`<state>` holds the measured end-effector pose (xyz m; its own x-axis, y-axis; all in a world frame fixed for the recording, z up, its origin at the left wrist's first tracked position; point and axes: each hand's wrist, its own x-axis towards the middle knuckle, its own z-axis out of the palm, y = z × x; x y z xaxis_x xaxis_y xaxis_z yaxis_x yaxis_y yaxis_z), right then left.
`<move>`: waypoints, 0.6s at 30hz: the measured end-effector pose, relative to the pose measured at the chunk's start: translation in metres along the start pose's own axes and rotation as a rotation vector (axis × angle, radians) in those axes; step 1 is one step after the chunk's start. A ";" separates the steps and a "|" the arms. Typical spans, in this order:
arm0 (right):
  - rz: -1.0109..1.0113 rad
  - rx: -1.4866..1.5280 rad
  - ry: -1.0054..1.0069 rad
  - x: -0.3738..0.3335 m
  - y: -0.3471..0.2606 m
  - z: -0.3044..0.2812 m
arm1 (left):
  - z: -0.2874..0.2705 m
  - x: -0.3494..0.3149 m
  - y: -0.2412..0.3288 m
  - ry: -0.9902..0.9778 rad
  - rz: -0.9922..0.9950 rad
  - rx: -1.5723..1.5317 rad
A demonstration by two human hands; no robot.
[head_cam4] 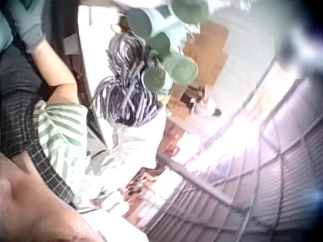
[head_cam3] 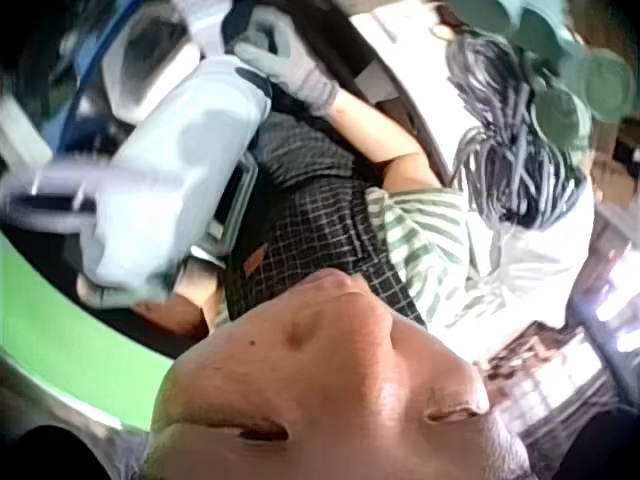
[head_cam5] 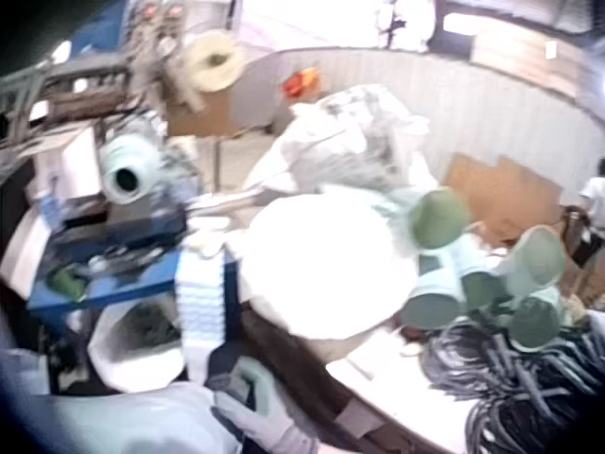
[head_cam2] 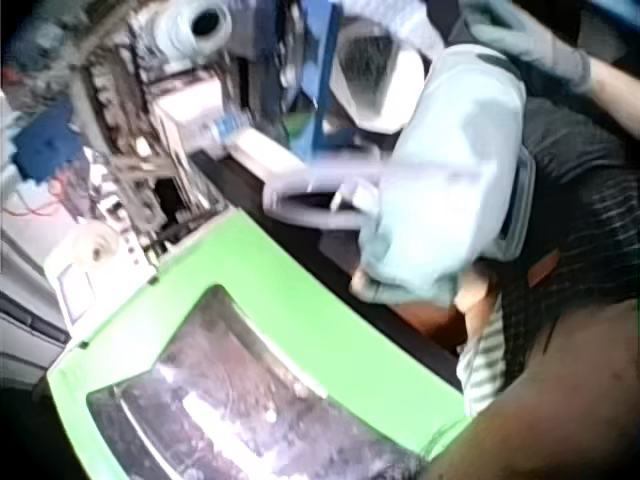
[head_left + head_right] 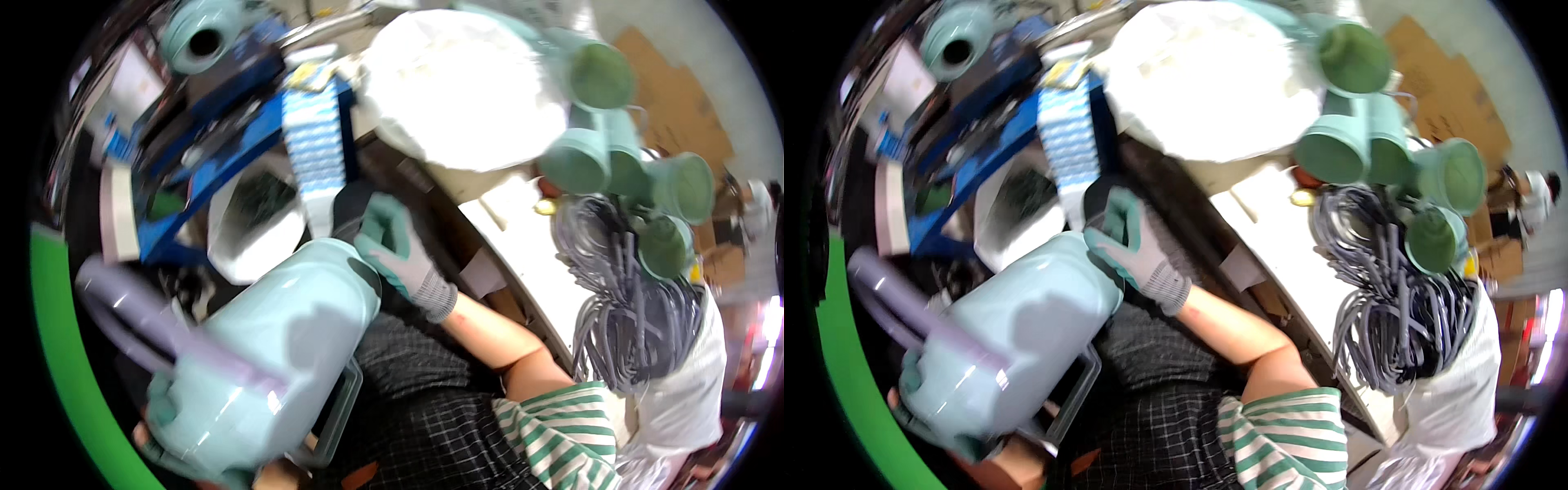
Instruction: The person sits on the floor and assembles light green plastic watering cans by hand. They pick up a can body, insert a grey hose into the spout, and place the finished unit on a nearby table. The person repeats this process for multiple units throughout the video.
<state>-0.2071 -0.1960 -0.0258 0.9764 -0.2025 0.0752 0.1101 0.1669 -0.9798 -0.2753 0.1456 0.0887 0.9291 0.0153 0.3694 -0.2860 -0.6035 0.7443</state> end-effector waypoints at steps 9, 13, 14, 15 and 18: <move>0.023 0.321 0.450 -0.081 -0.146 -0.094 | 0.079 0.056 0.053 0.210 0.324 -0.493; -0.693 -0.246 0.953 -0.055 -0.186 -0.158 | 0.088 0.032 0.039 -0.041 0.175 -0.560; -0.834 -0.383 1.027 -0.034 -0.194 -0.182 | 0.086 0.026 0.027 -0.096 0.139 -0.592; -0.952 -0.501 1.097 -0.014 -0.200 -0.207 | 0.089 0.021 0.027 -0.092 0.107 -0.648; -0.749 -1.211 1.213 0.013 -0.194 -0.350 | 0.091 0.016 0.013 -0.162 0.018 -0.645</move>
<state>-0.2812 -0.5685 0.1004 0.0871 -0.4786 0.8737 -0.3074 -0.8471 -0.4334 -0.2425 0.0658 0.0535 0.9321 -0.1406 0.3338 -0.3377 -0.0040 0.9413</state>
